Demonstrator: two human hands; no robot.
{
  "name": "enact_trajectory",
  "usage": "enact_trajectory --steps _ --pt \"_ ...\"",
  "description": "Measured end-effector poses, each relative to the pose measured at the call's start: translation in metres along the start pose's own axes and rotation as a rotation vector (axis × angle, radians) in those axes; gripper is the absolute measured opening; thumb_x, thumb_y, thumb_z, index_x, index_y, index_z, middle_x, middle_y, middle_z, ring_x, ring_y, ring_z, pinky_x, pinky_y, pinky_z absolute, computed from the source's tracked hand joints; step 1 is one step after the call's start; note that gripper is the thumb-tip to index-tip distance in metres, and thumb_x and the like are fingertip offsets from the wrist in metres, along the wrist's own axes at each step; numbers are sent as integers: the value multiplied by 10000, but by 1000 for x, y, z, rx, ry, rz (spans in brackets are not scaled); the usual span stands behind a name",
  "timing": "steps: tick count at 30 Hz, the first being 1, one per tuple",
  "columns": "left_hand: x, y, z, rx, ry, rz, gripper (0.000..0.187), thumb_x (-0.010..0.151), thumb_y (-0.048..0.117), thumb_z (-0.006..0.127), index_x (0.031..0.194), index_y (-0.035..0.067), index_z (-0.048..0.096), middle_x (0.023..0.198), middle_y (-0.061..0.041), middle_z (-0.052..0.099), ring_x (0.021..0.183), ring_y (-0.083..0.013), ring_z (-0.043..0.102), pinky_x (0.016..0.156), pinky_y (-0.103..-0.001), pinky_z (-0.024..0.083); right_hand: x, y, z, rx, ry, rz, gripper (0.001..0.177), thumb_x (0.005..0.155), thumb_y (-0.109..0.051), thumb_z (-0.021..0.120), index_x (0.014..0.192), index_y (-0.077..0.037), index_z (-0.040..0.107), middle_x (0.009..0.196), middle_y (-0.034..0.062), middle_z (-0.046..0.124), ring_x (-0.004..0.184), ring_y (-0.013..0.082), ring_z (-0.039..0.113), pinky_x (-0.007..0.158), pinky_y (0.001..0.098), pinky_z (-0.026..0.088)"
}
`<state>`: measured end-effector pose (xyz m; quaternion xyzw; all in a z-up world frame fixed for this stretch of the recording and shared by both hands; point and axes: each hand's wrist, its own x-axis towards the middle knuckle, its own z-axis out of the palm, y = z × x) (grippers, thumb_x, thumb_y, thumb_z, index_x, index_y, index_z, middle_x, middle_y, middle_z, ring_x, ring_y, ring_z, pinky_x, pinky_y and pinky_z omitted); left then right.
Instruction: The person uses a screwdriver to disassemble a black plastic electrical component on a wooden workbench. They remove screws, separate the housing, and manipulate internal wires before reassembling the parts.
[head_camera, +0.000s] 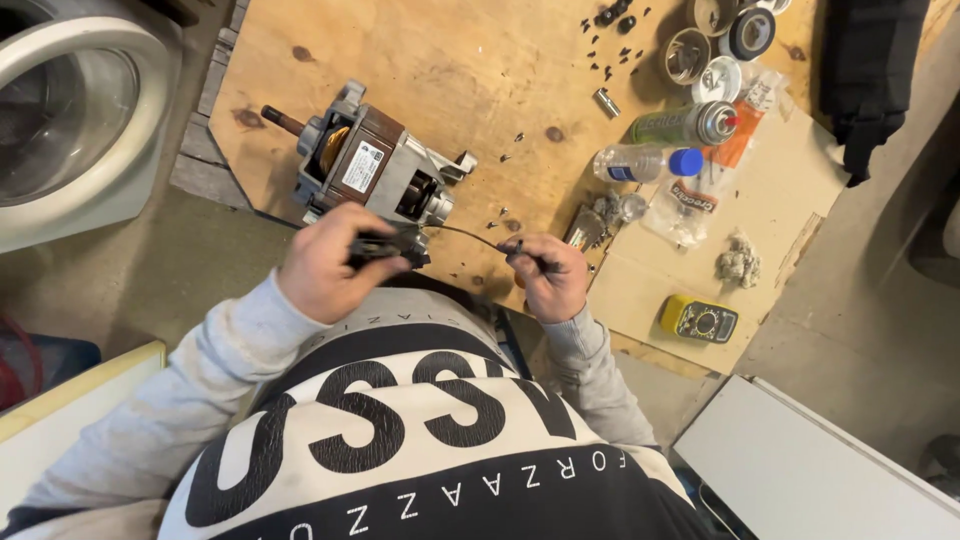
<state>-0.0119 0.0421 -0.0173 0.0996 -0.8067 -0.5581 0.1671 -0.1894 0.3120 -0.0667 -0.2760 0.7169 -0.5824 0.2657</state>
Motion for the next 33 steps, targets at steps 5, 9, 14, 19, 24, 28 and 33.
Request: enact_trajectory --steps 5,9,14,19,24,28,33 --pt "28 22 37 -56 -50 206 372 816 133 884 1064 25 630 1042 -134 716 933 -275 730 813 -363 599 1 -14 10 -77 -66 -243 118 928 58 704 1022 -14 699 1056 134 755 916 216 738 804 317 590" --pt "32 33 55 -89 -121 251 328 796 74 874 1037 57 652 963 -96 719 881 -275 724 760 -359 577 -3 -14 20 -155 -107 -372 192 857 74 749 1019 -18 704 1036 153 744 919 273 758 816 335 602" --pt "30 38 53 -110 -150 253 352 773 49 882 1032 28 646 896 -106 692 821 -287 703 710 -361 557 -6 -14 26 -148 -103 -414 230 831 95 717 1031 -17 707 1027 157 739 889 282 756 802 340 602" --pt "22 34 54 -142 -166 189 398 768 10 865 1077 1 613 895 -114 670 817 -267 723 705 -339 580 -3 -22 32 -137 -91 -461 216 846 88 704 1031 -24 706 996 140 742 834 259 742 755 332 591" --pt "18 35 54 -127 -137 180 392 773 -9 846 1083 -1 606 937 -131 668 849 -283 730 721 -344 586 -6 -26 36 -114 -71 -442 178 861 -4 796 993 -40 682 975 134 738 822 254 729 741 328 577" --pt "20 41 50 -116 -132 146 409 784 41 898 1077 18 614 924 -124 670 836 -267 724 715 -346 578 -9 -17 29 -113 -70 -421 153 890 -17 781 1002 -31 678 991 145 736 850 259 739 765 325 590" --pt "17 36 35 -68 -30 165 435 819 42 822 1141 6 533 1142 -191 624 1055 -322 658 929 -400 546 -11 3 13 -43 104 -13 149 1012 -57 684 1148 3 692 1093 117 761 965 176 718 862 301 596"
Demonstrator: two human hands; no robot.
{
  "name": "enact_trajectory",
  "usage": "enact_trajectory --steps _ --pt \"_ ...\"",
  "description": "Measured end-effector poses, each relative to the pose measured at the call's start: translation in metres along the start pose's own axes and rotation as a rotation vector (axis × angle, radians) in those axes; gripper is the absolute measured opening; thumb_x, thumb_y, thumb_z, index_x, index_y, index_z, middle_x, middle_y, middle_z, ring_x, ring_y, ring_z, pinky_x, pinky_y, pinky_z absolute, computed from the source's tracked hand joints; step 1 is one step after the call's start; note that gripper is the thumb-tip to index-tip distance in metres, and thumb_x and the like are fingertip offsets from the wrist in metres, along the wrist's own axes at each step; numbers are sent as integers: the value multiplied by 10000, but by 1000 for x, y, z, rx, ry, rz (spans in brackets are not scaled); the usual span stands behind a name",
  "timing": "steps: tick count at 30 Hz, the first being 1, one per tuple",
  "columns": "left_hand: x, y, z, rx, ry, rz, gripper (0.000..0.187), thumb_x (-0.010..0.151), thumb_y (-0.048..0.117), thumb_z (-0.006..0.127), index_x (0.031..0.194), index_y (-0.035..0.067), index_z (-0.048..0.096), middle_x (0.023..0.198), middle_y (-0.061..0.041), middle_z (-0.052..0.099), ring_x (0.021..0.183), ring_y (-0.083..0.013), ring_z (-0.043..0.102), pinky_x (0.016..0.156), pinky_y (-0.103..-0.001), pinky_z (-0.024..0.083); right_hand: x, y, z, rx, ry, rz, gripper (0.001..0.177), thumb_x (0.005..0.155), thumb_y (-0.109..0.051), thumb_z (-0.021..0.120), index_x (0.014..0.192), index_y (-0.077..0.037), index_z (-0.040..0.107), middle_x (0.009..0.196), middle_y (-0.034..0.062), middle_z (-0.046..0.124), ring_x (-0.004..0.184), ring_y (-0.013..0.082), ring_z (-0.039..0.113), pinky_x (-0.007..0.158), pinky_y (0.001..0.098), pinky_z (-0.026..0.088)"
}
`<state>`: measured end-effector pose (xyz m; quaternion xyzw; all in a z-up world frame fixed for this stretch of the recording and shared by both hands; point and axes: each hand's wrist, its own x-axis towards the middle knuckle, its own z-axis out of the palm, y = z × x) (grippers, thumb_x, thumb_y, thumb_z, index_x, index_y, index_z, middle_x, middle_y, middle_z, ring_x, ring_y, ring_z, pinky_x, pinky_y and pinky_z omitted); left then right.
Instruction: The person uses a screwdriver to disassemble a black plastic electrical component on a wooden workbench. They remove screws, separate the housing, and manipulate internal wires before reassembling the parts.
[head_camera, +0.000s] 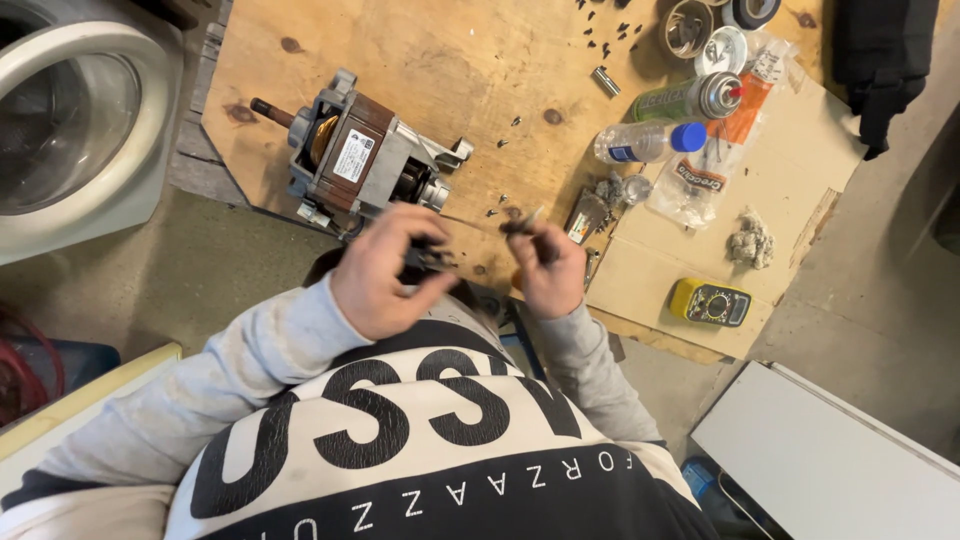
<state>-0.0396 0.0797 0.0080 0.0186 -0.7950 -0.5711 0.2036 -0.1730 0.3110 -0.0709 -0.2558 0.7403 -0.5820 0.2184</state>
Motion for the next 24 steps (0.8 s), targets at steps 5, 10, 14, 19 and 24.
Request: enact_trajectory --steps 5,10,14,19,24 --pt "-30 -28 -26 33 73 -215 365 889 -15 688 1207 -18 509 1228 -198 545 1097 -313 599 1004 -394 493 -2 45 -35 102 39 384 270 1024 -109 657 1257 26 655 1068 73 740 935 129 667 844 284 532" --pt "-39 -37 -42 64 147 -259 336 964 -55 655 1257 -22 493 1264 -167 519 1153 -279 565 1055 -372 473 -14 108 -79 628 9 663 289 1121 -190 653 1297 38 634 930 37 643 705 127 559 661 329 490" --pt "-37 -38 -51 -113 210 -340 316 1018 -61 618 1289 -20 461 1289 -120 493 1106 -169 574 1010 -291 513 -22 72 -41 1096 19 892 255 1003 -191 600 1216 -60 553 882 50 591 771 198 616 723 506 581" --pt "-43 -41 -53 -332 251 -396 314 1040 -41 588 1310 3 434 1347 -81 465 1135 -145 614 1037 -293 561 -40 50 -20 998 18 909 400 891 2 571 1269 -113 505 942 63 577 884 244 618 793 555 593" --pt "-35 -33 -58 216 137 -240 313 946 -44 713 1225 -2 578 1216 -168 554 1075 -264 612 969 -341 524 -23 27 -17 827 65 715 479 892 21 571 1340 -91 448 970 75 579 814 256 625 724 502 589"
